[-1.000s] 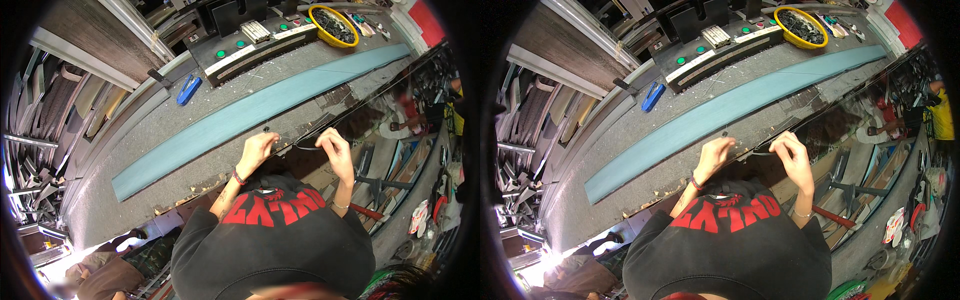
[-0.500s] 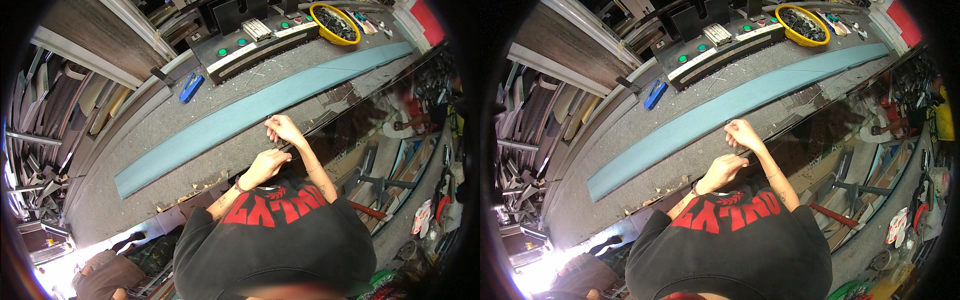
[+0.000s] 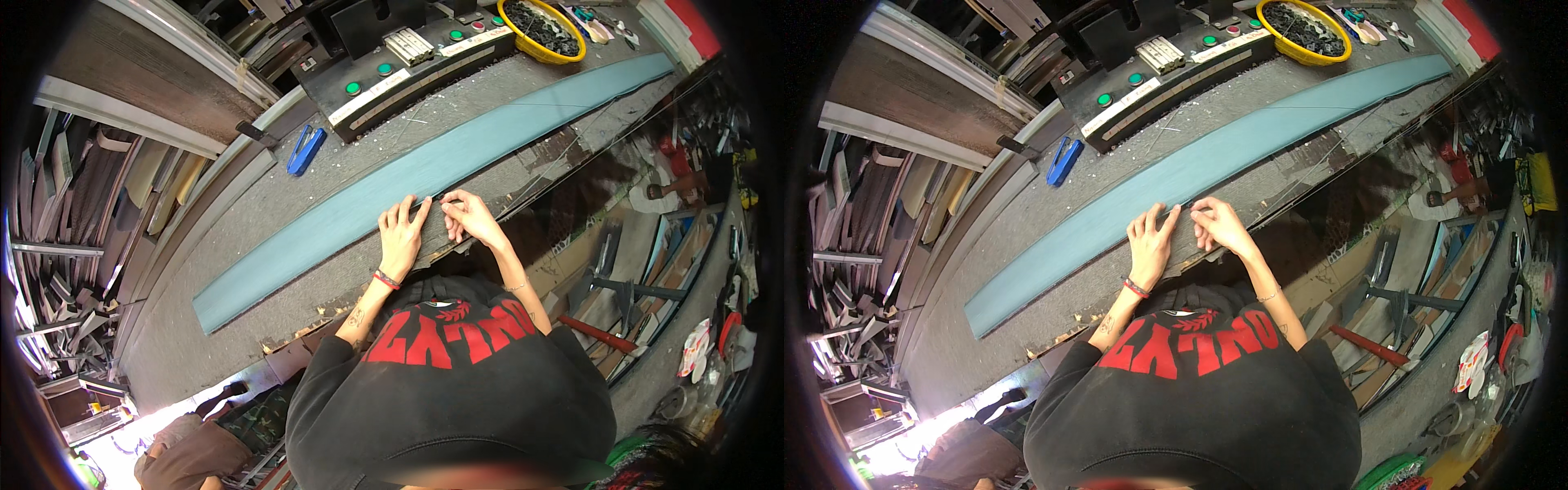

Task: The person assembles a window frame by inserting small black plastic clips into a long teal profile on a workbench. They repeatedly pick clips from a yellow bowl, place them into the profile, and adjust the profile's position. The person also uses a thin wire to pull or align components within the profile.

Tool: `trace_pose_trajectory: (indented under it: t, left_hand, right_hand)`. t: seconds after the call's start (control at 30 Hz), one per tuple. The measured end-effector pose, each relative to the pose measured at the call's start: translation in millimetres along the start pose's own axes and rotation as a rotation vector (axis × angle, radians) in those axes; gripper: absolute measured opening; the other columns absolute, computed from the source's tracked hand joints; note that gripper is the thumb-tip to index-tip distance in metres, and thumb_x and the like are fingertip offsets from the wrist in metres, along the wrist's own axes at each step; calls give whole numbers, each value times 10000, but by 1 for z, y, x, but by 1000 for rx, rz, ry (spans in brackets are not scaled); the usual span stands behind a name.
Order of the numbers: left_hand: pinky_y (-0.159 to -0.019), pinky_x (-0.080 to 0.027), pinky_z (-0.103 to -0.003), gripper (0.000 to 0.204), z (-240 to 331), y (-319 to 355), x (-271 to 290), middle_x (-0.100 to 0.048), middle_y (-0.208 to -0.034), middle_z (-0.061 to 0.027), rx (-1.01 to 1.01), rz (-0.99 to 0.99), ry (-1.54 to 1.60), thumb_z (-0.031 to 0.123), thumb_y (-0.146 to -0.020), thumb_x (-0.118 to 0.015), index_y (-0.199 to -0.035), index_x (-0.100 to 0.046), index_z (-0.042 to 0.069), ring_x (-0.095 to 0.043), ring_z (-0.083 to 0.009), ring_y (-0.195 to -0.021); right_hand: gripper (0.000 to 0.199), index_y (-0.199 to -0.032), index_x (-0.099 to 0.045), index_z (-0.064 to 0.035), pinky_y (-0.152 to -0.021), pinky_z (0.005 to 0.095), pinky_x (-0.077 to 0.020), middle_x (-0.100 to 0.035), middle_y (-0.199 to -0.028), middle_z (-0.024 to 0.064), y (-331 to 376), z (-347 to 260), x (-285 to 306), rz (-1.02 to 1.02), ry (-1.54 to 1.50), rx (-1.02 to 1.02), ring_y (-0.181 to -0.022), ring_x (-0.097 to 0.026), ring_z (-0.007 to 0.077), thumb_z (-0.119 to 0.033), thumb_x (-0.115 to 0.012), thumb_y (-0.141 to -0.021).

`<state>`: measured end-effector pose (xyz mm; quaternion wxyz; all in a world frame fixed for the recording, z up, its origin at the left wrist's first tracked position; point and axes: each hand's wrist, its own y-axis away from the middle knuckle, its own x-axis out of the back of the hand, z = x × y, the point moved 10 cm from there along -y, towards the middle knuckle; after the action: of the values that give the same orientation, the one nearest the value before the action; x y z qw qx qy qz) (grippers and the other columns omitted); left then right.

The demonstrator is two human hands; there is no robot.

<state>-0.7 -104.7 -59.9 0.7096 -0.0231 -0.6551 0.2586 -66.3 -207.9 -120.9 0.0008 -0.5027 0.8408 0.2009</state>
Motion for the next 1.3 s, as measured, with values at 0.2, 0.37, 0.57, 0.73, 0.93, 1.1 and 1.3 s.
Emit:
trace_pose_trajectory:
  t: [0.2,0.37,0.57,0.73,0.93,1.1,1.3]
  left_hand:
    - [-833,-371,-382,293,-5,-11,7,-546,-1101,-27,101,106,113,155,-800,-643,-1089,-633,201,-504,-232,-983]
    - [-710,-368,-369,89,-4,-36,10,-547,-902,-49,126,112,141,150,-799,-636,-867,-598,106,-492,-248,-841]
    - [-721,-384,-392,58,-9,-49,7,-544,-861,-108,200,-27,455,62,-806,-584,-853,-564,34,-486,-302,-826]
    - [-729,-389,-405,62,-4,-52,14,-544,-841,-136,157,-49,450,44,-813,-557,-865,-540,13,-480,-319,-817]
    - [-717,-431,-410,123,-7,-62,1,-578,-828,-168,158,-207,656,99,-877,-540,-902,-508,-17,-533,-353,-778]
    - [-616,-452,-407,299,2,-81,-25,-577,-710,-192,-39,-553,640,271,-926,-530,-882,-535,-24,-604,-309,-658]
    - [-513,-316,-353,363,14,-95,-39,-417,-592,-81,-212,-831,843,330,-933,-518,-791,-549,-3,-377,-153,-560]
  right_hand:
    - [217,-1074,-492,32,-371,236,-456,-575,-626,57,-1,2,-1,-5,-9,-21,-459,-573,132,-124,-539,-932]
    - [204,-1067,-499,15,-357,222,-419,-572,-618,44,-1,0,-2,9,23,2,-451,-558,116,-131,-548,-932]
    - [185,-980,-543,9,-352,203,-360,-572,-619,23,-3,0,6,125,-13,85,-439,-518,77,-162,-582,-922]
    - [183,-932,-568,10,-374,196,-378,-587,-648,29,-4,2,6,187,-87,137,-466,-524,68,-173,-578,-926]
    - [216,-948,-558,4,-461,210,-450,-599,-721,43,-3,6,-17,87,-324,158,-551,-566,87,-202,-496,-970]
    - [170,-884,-537,-13,-439,217,-432,-577,-700,31,-3,7,-13,104,-323,181,-539,-562,92,-166,-511,-954]
    - [189,-798,-535,-29,-421,224,-415,-552,-652,20,-4,2,-11,121,-342,238,-514,-544,91,-163,-548,-931]
